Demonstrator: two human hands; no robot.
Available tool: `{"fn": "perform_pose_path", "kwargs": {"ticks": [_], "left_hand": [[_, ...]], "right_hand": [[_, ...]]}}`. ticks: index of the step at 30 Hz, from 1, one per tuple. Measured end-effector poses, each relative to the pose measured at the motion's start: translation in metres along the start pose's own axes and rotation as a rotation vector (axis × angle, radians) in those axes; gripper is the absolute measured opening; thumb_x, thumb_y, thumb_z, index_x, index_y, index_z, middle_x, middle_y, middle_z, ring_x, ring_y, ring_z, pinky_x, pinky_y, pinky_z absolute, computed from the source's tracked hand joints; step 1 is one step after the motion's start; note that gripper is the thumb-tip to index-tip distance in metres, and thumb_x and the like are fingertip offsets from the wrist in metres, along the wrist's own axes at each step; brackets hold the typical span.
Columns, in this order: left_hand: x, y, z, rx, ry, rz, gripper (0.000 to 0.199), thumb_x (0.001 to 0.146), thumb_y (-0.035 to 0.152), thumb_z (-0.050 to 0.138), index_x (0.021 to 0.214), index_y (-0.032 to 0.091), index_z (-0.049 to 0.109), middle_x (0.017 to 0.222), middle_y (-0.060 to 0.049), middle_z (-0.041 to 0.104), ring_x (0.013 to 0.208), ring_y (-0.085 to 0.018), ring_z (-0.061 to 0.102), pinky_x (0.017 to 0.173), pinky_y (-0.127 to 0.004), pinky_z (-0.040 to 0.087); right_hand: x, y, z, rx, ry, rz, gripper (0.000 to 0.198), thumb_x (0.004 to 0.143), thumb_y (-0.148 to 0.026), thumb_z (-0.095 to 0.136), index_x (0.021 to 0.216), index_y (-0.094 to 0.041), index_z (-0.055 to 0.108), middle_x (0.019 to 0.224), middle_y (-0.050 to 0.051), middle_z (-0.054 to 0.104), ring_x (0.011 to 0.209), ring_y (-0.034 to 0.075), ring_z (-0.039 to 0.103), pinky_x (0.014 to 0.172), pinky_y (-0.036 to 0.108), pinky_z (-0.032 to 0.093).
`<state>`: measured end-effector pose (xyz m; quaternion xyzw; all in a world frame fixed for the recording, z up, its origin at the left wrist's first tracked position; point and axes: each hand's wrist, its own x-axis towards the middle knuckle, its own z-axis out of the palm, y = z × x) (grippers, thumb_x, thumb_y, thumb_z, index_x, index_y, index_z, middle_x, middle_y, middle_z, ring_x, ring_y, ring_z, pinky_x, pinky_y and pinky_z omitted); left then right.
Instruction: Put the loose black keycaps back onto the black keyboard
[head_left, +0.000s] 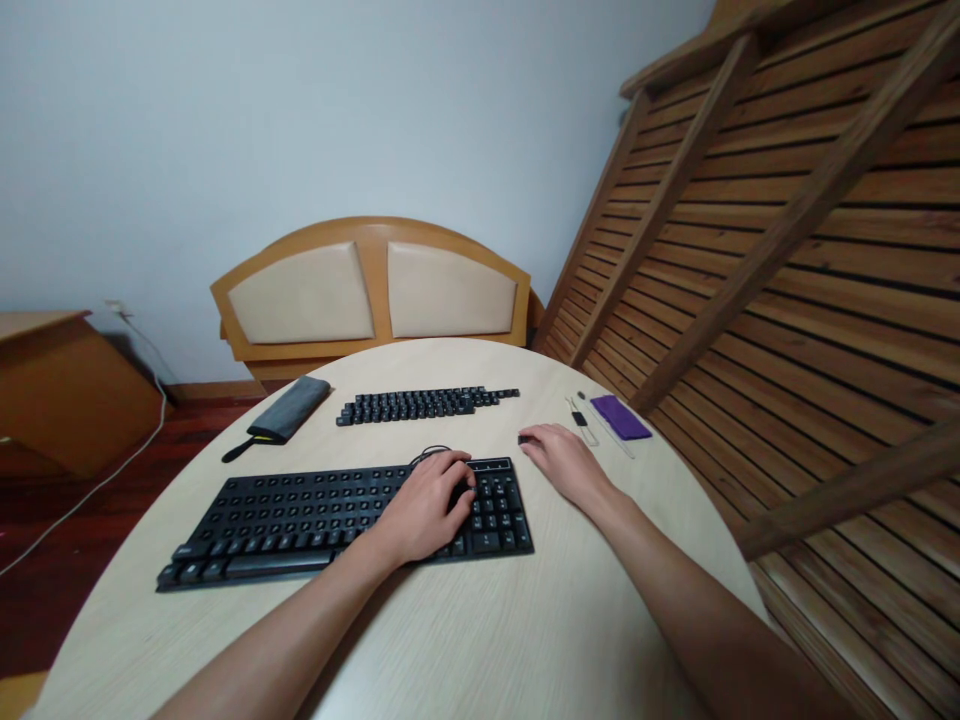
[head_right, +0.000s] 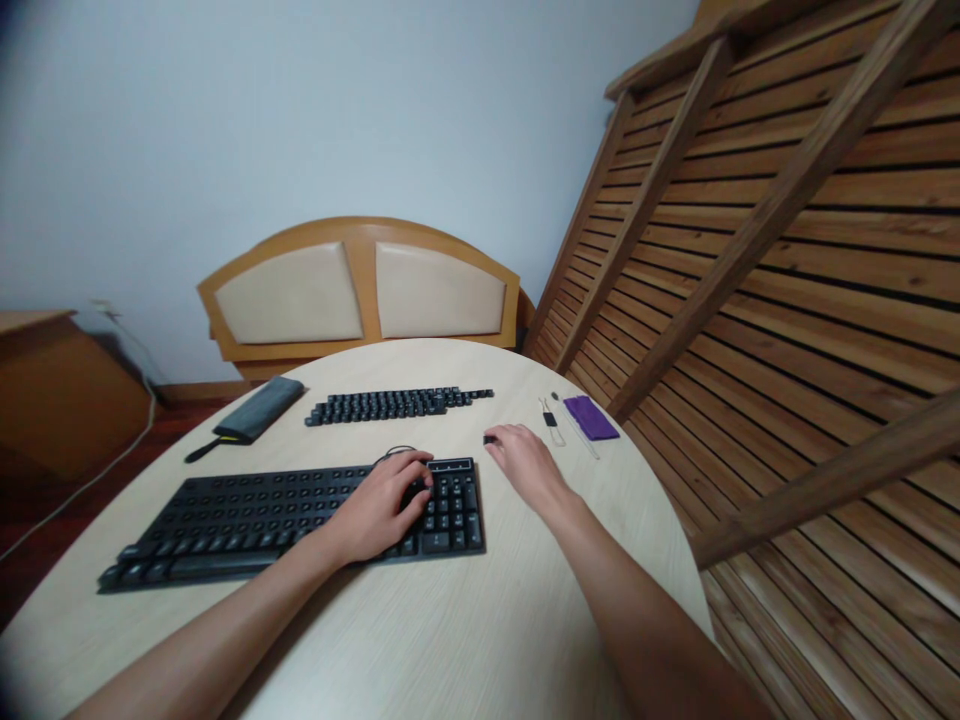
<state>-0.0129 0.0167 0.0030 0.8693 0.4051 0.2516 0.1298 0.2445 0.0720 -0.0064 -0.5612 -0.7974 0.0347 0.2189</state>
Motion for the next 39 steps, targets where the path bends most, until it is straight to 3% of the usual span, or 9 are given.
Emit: {"fn": "perform_pose_path", "kwargs": {"ticks": [4, 12, 15, 22, 39], "left_hand": [[0.0, 0.002, -0.001, 0.004, -0.005, -0.008, 0.008, 0.092, 0.02, 0.051, 0.098, 0.021, 0.057, 0.126, -0.009, 0.06, 0.121, -0.027, 0.054, 0.105, -0.048, 0.045], [-0.001, 0.0, 0.0, 0.012, -0.005, -0.006, 0.009, 0.093, 0.021, 0.051, 0.099, 0.021, 0.057, 0.127, -0.009, 0.059, 0.121, -0.027, 0.054, 0.106, -0.048, 0.044], [-0.001, 0.0, 0.0, 0.005, 0.0, -0.006, 0.009, 0.093, 0.021, 0.051, 0.099, 0.021, 0.058, 0.127, -0.009, 0.059, 0.121, -0.027, 0.054, 0.105, -0.049, 0.044], [-0.001, -0.001, 0.001, 0.002, 0.006, -0.003, 0.009, 0.092, 0.021, 0.051, 0.099, 0.021, 0.058, 0.127, -0.01, 0.059, 0.121, -0.027, 0.054, 0.105, -0.049, 0.045], [0.0, 0.001, 0.0, 0.007, -0.005, -0.011, 0.009, 0.093, 0.021, 0.051, 0.1, 0.021, 0.058, 0.127, -0.009, 0.059, 0.122, -0.026, 0.054, 0.106, -0.048, 0.044]], "right_hand": [[-0.008, -0.011, -0.013, 0.226, 0.063, -0.234, 0.018, 0.093, -0.026, 0.062, 0.106, -0.022, 0.072, 0.102, 0.006, 0.075, 0.097, 0.022, 0.066, 0.087, 0.036, 0.051], [-0.005, -0.005, -0.016, 0.246, 0.103, -0.383, 0.018, 0.089, -0.03, 0.069, 0.105, -0.023, 0.072, 0.099, 0.006, 0.076, 0.093, 0.023, 0.067, 0.096, 0.045, 0.045], [-0.006, -0.004, -0.017, 0.279, 0.07, -0.408, 0.016, 0.088, -0.03, 0.07, 0.102, -0.023, 0.072, 0.096, 0.005, 0.076, 0.092, 0.022, 0.067, 0.097, 0.044, 0.043], [-0.008, -0.009, -0.018, 0.412, -0.083, -0.408, 0.011, 0.087, -0.027, 0.069, 0.095, -0.022, 0.074, 0.09, 0.005, 0.075, 0.087, 0.02, 0.066, 0.084, 0.036, 0.049], [-0.009, -0.009, -0.013, 0.409, -0.122, -0.387, 0.014, 0.088, -0.029, 0.066, 0.094, -0.022, 0.076, 0.086, 0.005, 0.074, 0.081, 0.019, 0.066, 0.082, 0.035, 0.05]]}}
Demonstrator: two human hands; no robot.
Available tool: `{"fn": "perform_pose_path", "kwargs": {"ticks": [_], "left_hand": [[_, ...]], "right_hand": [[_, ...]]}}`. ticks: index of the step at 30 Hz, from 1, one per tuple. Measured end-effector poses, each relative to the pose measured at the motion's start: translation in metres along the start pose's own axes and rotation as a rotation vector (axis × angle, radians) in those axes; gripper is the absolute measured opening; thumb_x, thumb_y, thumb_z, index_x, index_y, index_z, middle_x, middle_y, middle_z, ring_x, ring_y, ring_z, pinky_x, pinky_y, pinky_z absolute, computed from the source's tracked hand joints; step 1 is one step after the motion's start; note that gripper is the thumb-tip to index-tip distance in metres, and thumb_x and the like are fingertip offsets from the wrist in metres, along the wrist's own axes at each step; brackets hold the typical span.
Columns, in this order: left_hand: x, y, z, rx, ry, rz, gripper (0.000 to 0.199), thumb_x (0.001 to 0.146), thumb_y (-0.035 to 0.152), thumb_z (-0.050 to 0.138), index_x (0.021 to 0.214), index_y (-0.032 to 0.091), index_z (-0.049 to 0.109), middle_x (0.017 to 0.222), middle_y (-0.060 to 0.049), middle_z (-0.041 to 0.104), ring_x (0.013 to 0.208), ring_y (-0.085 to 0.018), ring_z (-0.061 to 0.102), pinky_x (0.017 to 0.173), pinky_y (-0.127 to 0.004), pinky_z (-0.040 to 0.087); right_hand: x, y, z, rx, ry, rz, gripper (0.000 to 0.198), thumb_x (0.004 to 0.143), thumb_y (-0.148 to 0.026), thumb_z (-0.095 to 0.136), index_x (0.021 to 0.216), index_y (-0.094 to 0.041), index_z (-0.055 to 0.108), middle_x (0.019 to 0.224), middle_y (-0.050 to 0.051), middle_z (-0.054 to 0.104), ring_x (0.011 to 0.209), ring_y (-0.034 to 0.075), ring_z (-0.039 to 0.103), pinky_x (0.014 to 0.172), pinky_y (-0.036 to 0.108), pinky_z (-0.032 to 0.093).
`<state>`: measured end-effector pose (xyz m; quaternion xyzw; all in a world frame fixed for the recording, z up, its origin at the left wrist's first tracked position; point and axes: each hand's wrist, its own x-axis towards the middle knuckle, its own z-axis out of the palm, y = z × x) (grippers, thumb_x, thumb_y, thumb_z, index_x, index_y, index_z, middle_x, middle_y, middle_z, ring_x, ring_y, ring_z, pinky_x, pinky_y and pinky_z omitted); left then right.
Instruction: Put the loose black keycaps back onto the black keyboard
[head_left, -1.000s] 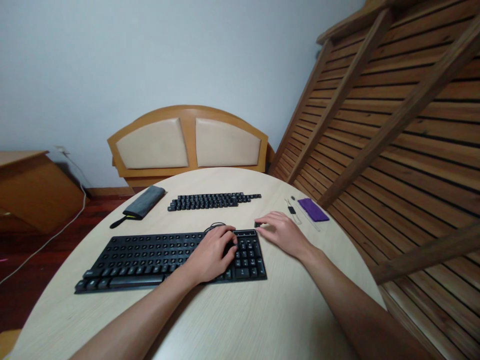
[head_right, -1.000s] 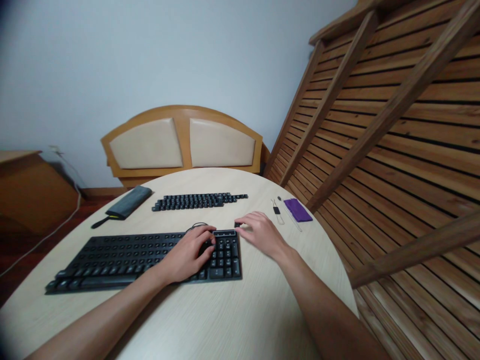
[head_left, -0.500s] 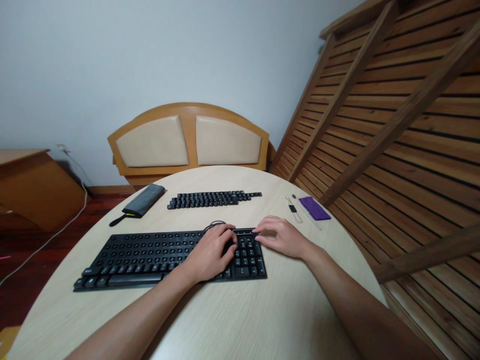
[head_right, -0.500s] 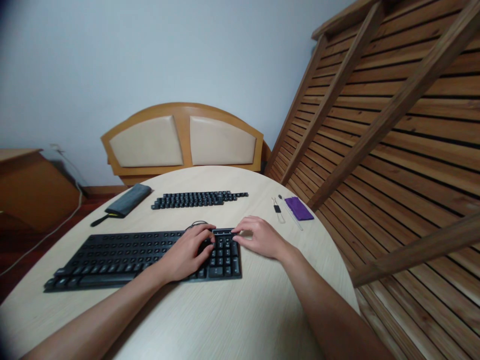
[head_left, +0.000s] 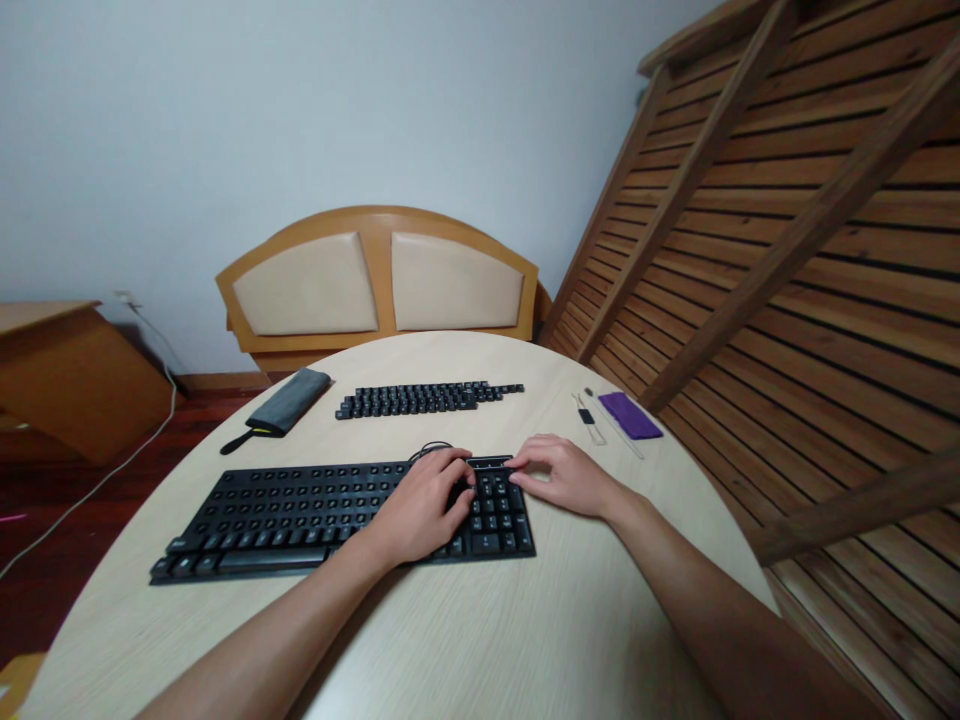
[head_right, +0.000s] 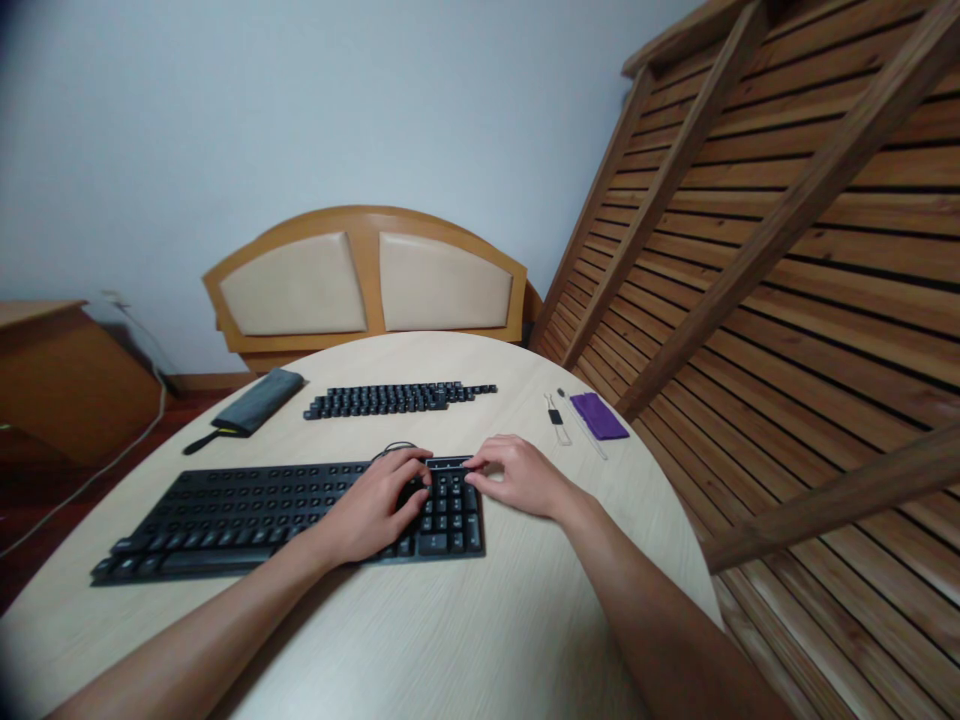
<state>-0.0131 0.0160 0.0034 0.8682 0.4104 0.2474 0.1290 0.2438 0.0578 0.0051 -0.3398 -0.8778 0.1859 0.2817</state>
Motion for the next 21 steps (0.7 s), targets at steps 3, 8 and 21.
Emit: {"fn": "perform_pose_path", "kwargs": {"ticks": [3, 8, 21], "left_hand": [[-0.0003, -0.0008, 0.0005, -0.005, 0.009, 0.004, 0.01, 0.092, 0.021, 0.051, 0.099, 0.022, 0.058, 0.126, -0.009, 0.06, 0.121, -0.027, 0.054, 0.105, -0.049, 0.045], [-0.0003, -0.0006, 0.0, -0.005, 0.005, 0.005, 0.01, 0.092, 0.021, 0.051, 0.099, 0.021, 0.058, 0.127, -0.01, 0.06, 0.122, -0.027, 0.054, 0.105, -0.05, 0.045], [-0.0006, 0.001, 0.0002, -0.001, -0.008, 0.004, 0.01, 0.093, 0.02, 0.052, 0.1, 0.021, 0.057, 0.126, -0.01, 0.059, 0.123, -0.026, 0.053, 0.106, -0.048, 0.044]], "right_hand": [[0.0002, -0.0023, -0.0011, -0.005, -0.001, 0.015, 0.014, 0.088, -0.028, 0.065, 0.096, -0.022, 0.076, 0.085, 0.005, 0.073, 0.081, 0.019, 0.066, 0.082, 0.035, 0.049], [0.0013, -0.0062, -0.0024, -0.011, 0.014, 0.03, 0.014, 0.087, -0.024, 0.065, 0.098, -0.022, 0.073, 0.082, 0.003, 0.072, 0.082, 0.019, 0.065, 0.084, 0.036, 0.048], [0.0021, -0.0049, -0.0003, 0.108, -0.022, 0.103, 0.01, 0.086, -0.027, 0.067, 0.082, -0.019, 0.072, 0.081, 0.003, 0.071, 0.077, 0.017, 0.065, 0.075, 0.029, 0.048]]}}
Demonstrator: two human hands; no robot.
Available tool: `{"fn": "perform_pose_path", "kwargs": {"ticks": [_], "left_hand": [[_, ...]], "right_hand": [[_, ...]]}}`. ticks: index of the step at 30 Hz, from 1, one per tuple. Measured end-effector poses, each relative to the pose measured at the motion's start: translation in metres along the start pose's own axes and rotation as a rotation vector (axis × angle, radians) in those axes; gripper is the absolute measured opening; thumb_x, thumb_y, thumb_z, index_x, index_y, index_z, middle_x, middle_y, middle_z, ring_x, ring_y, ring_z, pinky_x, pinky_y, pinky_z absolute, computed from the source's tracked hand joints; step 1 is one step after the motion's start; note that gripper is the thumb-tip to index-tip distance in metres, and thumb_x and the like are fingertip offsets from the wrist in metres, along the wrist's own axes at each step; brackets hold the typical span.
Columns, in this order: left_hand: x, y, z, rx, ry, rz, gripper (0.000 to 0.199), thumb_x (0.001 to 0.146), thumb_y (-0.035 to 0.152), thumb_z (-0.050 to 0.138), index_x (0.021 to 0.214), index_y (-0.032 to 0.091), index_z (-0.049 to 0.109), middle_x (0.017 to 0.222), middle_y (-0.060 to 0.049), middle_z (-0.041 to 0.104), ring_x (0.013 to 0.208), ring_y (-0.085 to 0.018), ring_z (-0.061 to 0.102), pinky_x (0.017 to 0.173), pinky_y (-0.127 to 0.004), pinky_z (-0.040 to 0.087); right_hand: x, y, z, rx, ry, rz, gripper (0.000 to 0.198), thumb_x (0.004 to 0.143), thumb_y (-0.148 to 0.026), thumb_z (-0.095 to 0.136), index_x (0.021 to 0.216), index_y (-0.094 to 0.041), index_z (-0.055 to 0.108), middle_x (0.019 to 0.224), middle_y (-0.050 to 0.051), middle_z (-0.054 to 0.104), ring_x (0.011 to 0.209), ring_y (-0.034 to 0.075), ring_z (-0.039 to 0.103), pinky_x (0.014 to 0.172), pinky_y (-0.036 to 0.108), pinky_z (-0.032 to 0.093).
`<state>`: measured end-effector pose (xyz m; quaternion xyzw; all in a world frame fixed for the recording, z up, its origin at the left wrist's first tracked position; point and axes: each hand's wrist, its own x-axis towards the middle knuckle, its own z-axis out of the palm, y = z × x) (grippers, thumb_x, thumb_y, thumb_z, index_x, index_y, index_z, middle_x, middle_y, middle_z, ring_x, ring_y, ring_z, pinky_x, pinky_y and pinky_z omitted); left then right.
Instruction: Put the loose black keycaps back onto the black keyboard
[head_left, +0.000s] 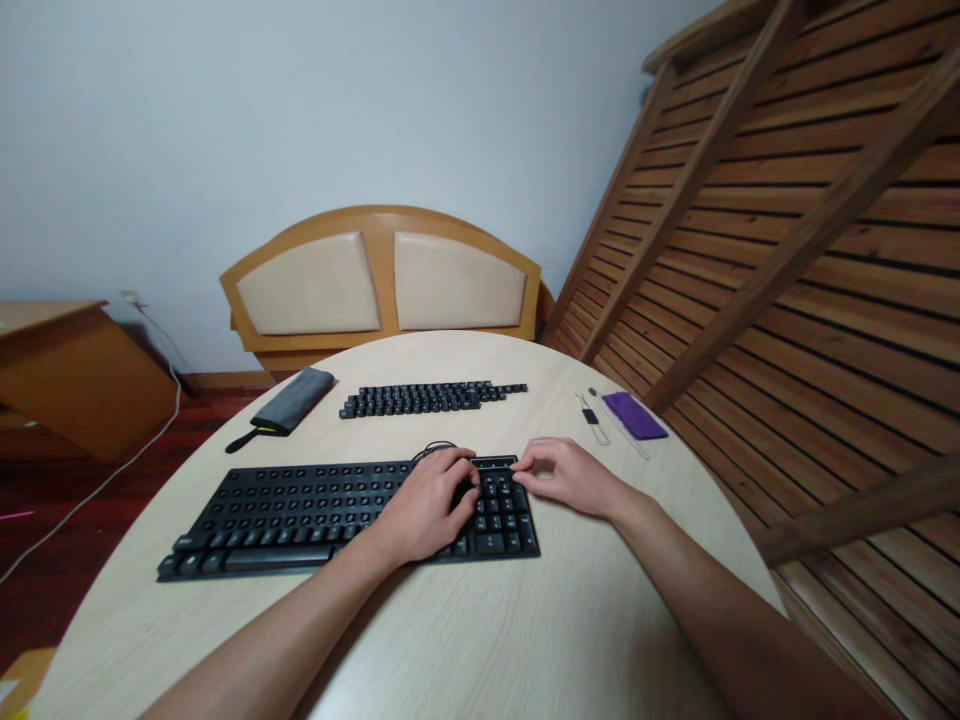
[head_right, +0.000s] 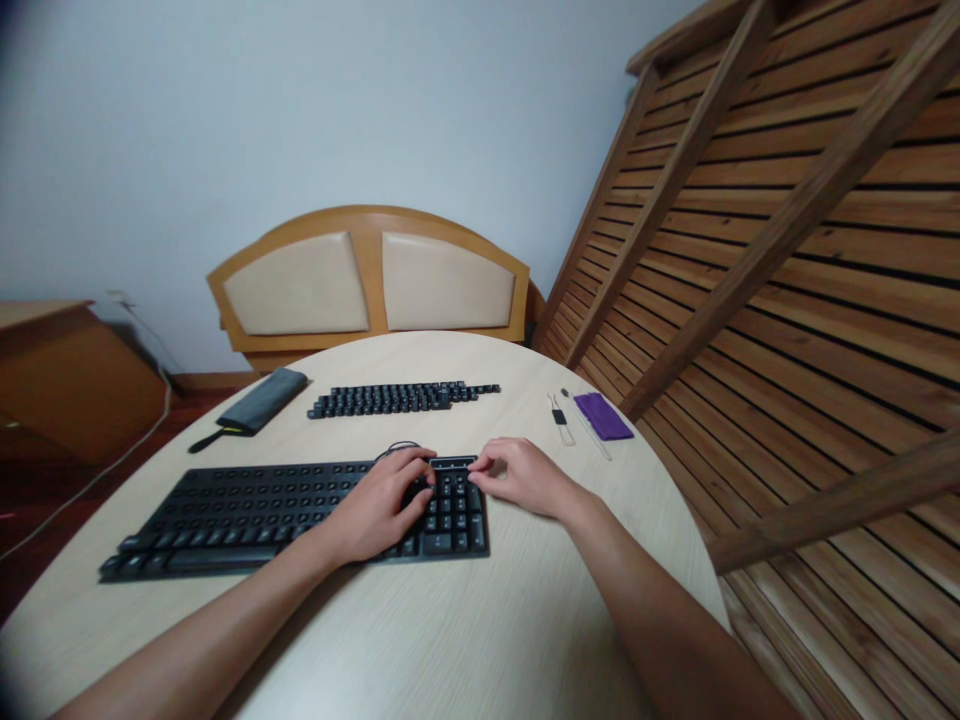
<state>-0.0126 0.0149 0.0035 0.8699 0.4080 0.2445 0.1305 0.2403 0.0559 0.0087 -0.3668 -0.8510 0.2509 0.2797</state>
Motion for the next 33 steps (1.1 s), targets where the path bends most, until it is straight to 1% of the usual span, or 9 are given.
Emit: {"fn": "perform_pose_path", "kwargs": {"ticks": [5, 11, 14, 19, 23, 25, 29, 31, 33], "left_hand": [[0.001, 0.0, 0.0, -0.007, 0.005, -0.004, 0.009, 0.092, 0.019, 0.052, 0.099, 0.021, 0.057, 0.126, -0.009, 0.059, 0.122, -0.026, 0.053, 0.106, -0.049, 0.044], [0.001, -0.002, 0.001, -0.001, 0.002, -0.003, 0.009, 0.092, 0.02, 0.052, 0.1, 0.021, 0.057, 0.126, -0.01, 0.059, 0.123, -0.027, 0.053, 0.106, -0.05, 0.044], [0.001, -0.002, 0.002, -0.003, 0.007, 0.002, 0.01, 0.092, 0.02, 0.052, 0.1, 0.022, 0.057, 0.126, -0.009, 0.06, 0.123, -0.027, 0.054, 0.106, -0.05, 0.044], [0.001, -0.001, 0.001, -0.011, 0.011, 0.001, 0.01, 0.092, 0.019, 0.051, 0.099, 0.022, 0.057, 0.126, -0.009, 0.06, 0.121, -0.027, 0.054, 0.105, -0.051, 0.044], [0.001, 0.0, -0.001, -0.011, 0.007, -0.008, 0.009, 0.092, 0.019, 0.051, 0.099, 0.021, 0.057, 0.126, -0.01, 0.06, 0.122, -0.027, 0.054, 0.105, -0.05, 0.044], [0.001, 0.0, -0.001, -0.011, 0.007, -0.007, 0.009, 0.092, 0.02, 0.051, 0.099, 0.021, 0.057, 0.126, -0.01, 0.06, 0.122, -0.027, 0.054, 0.106, -0.05, 0.044], [0.001, -0.001, 0.001, -0.015, 0.019, -0.001, 0.01, 0.092, 0.02, 0.051, 0.099, 0.021, 0.058, 0.125, -0.01, 0.06, 0.121, -0.027, 0.054, 0.105, -0.05, 0.044], [0.001, -0.002, 0.002, -0.016, 0.019, -0.001, 0.01, 0.092, 0.02, 0.051, 0.099, 0.021, 0.058, 0.125, -0.01, 0.06, 0.121, -0.027, 0.054, 0.105, -0.05, 0.044], [0.002, -0.002, 0.002, -0.015, 0.02, 0.0, 0.01, 0.092, 0.021, 0.051, 0.099, 0.021, 0.057, 0.125, -0.01, 0.06, 0.121, -0.027, 0.054, 0.105, -0.05, 0.044]], "right_hand": [[0.0, 0.001, 0.001, 0.057, -0.022, 0.084, 0.014, 0.086, -0.03, 0.066, 0.084, -0.018, 0.073, 0.081, 0.003, 0.073, 0.074, 0.017, 0.065, 0.073, 0.029, 0.049], [0.001, 0.0, 0.002, 0.141, -0.056, 0.137, 0.017, 0.086, -0.032, 0.065, 0.085, -0.017, 0.073, 0.082, 0.004, 0.074, 0.076, 0.018, 0.066, 0.074, 0.03, 0.05], [0.001, 0.0, 0.003, 0.133, -0.053, 0.142, 0.018, 0.087, -0.034, 0.065, 0.084, -0.018, 0.073, 0.081, 0.003, 0.074, 0.074, 0.018, 0.065, 0.071, 0.03, 0.05], [0.0, 0.003, 0.002, 0.172, -0.075, 0.133, 0.021, 0.088, -0.037, 0.065, 0.084, -0.018, 0.072, 0.083, 0.004, 0.074, 0.077, 0.018, 0.066, 0.074, 0.031, 0.05], [-0.002, 0.002, 0.0, 0.088, -0.081, 0.109, 0.02, 0.09, -0.035, 0.063, 0.084, -0.019, 0.072, 0.082, 0.003, 0.074, 0.075, 0.018, 0.066, 0.07, 0.03, 0.049], [-0.002, 0.0, 0.0, 0.067, -0.063, 0.085, 0.019, 0.09, -0.035, 0.063, 0.085, -0.019, 0.072, 0.082, 0.003, 0.073, 0.074, 0.017, 0.066, 0.07, 0.03, 0.049], [-0.002, 0.005, 0.002, 0.076, 0.003, 0.049, 0.022, 0.092, -0.035, 0.061, 0.082, -0.019, 0.072, 0.083, 0.004, 0.073, 0.077, 0.018, 0.066, 0.075, 0.031, 0.051], [0.0, 0.014, 0.003, 0.005, 0.092, 0.064, 0.022, 0.092, -0.034, 0.059, 0.082, -0.019, 0.071, 0.083, 0.004, 0.072, 0.079, 0.019, 0.065, 0.076, 0.032, 0.051], [0.001, 0.028, 0.003, -0.126, 0.206, 0.083, 0.02, 0.093, -0.033, 0.057, 0.086, -0.02, 0.07, 0.087, 0.006, 0.071, 0.084, 0.021, 0.065, 0.081, 0.036, 0.051]]}}
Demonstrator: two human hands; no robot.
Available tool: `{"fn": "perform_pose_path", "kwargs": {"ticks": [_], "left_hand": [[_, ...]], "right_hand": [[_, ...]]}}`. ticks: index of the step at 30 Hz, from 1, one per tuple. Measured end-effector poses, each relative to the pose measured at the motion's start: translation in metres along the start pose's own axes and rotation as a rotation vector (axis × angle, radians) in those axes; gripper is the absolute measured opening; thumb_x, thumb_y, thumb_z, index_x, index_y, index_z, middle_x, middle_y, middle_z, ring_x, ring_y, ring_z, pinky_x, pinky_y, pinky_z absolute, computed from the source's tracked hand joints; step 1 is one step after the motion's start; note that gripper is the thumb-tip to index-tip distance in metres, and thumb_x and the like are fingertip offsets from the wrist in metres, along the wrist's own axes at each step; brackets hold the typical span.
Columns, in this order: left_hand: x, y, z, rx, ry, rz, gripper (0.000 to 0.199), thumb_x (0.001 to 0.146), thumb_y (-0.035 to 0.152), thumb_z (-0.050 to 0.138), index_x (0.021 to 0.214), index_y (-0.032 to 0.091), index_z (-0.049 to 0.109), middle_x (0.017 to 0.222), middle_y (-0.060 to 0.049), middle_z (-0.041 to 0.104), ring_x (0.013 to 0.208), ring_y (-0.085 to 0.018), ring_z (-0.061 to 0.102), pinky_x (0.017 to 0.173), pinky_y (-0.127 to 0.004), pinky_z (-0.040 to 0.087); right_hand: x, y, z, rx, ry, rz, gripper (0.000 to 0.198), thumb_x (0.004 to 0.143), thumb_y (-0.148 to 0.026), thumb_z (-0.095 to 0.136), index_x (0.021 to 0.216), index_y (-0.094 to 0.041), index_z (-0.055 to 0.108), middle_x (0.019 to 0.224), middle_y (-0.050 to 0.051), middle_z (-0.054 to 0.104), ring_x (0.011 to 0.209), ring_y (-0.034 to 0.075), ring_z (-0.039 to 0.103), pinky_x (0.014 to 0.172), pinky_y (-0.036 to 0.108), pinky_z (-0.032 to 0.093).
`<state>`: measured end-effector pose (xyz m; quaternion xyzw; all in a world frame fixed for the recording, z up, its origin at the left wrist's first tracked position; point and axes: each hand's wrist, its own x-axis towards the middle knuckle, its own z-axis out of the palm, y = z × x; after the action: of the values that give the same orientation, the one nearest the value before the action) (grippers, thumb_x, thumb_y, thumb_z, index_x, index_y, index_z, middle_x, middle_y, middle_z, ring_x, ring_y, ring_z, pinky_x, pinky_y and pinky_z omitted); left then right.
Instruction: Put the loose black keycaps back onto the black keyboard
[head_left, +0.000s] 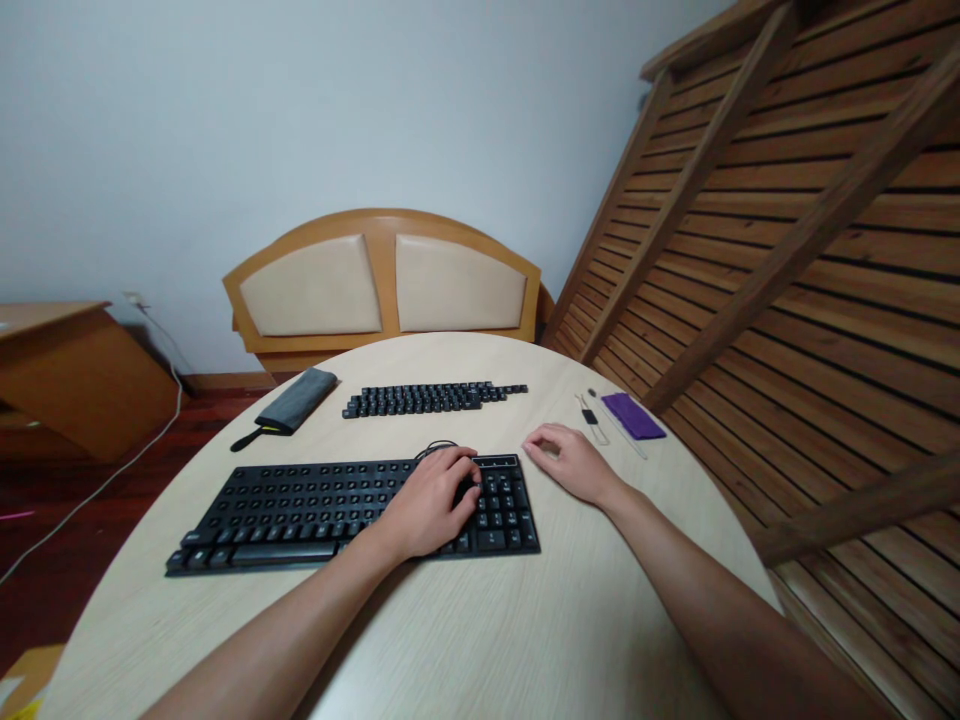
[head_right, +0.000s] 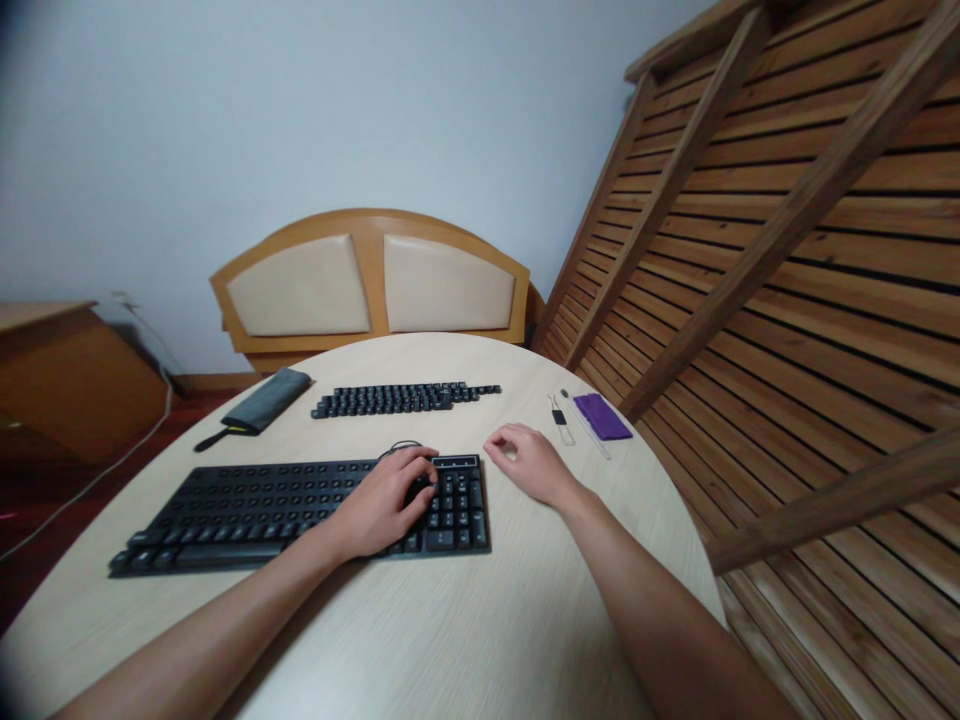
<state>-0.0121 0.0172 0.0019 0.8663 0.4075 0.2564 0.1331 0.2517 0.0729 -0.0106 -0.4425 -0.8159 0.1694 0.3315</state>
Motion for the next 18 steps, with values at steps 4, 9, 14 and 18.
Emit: {"fn": "perform_pose_path", "kwargs": {"ticks": [4, 9, 14, 18], "left_hand": [[0.0, 0.001, -0.001, -0.001, 0.002, 0.002, 0.009, 0.092, 0.021, 0.051, 0.098, 0.022, 0.058, 0.125, -0.009, 0.06, 0.121, -0.027, 0.054, 0.105, -0.05, 0.045], [0.0, 0.001, -0.002, 0.007, -0.004, -0.002, 0.009, 0.092, 0.02, 0.051, 0.098, 0.021, 0.058, 0.126, -0.009, 0.059, 0.121, -0.027, 0.054, 0.106, -0.05, 0.044], [0.0, -0.001, 0.0, 0.013, 0.0, 0.004, 0.01, 0.091, 0.02, 0.051, 0.099, 0.021, 0.057, 0.126, -0.009, 0.059, 0.121, -0.027, 0.054, 0.106, -0.05, 0.043], [0.0, -0.001, 0.001, 0.008, 0.004, 0.011, 0.01, 0.091, 0.02, 0.051, 0.099, 0.021, 0.057, 0.124, -0.009, 0.06, 0.12, -0.027, 0.055, 0.105, -0.049, 0.044]], "right_hand": [[0.003, 0.031, 0.006, -0.183, 0.122, 0.033, 0.026, 0.094, -0.034, 0.054, 0.114, -0.022, 0.065, 0.112, 0.009, 0.068, 0.108, 0.026, 0.061, 0.097, 0.044, 0.047], [0.008, 0.048, 0.018, -0.255, 0.138, 0.159, 0.044, 0.096, -0.038, 0.051, 0.135, -0.018, 0.052, 0.134, 0.014, 0.059, 0.125, 0.028, 0.053, 0.108, 0.047, 0.041], [0.023, 0.047, 0.022, -0.379, 0.102, 0.204, 0.046, 0.096, -0.035, 0.049, 0.137, -0.014, 0.05, 0.135, 0.016, 0.059, 0.125, 0.03, 0.052, 0.108, 0.045, 0.041], [0.046, 0.053, 0.024, -0.419, 0.11, 0.236, 0.049, 0.095, -0.032, 0.048, 0.14, -0.012, 0.049, 0.135, 0.017, 0.058, 0.123, 0.032, 0.051, 0.107, 0.045, 0.039]]}}
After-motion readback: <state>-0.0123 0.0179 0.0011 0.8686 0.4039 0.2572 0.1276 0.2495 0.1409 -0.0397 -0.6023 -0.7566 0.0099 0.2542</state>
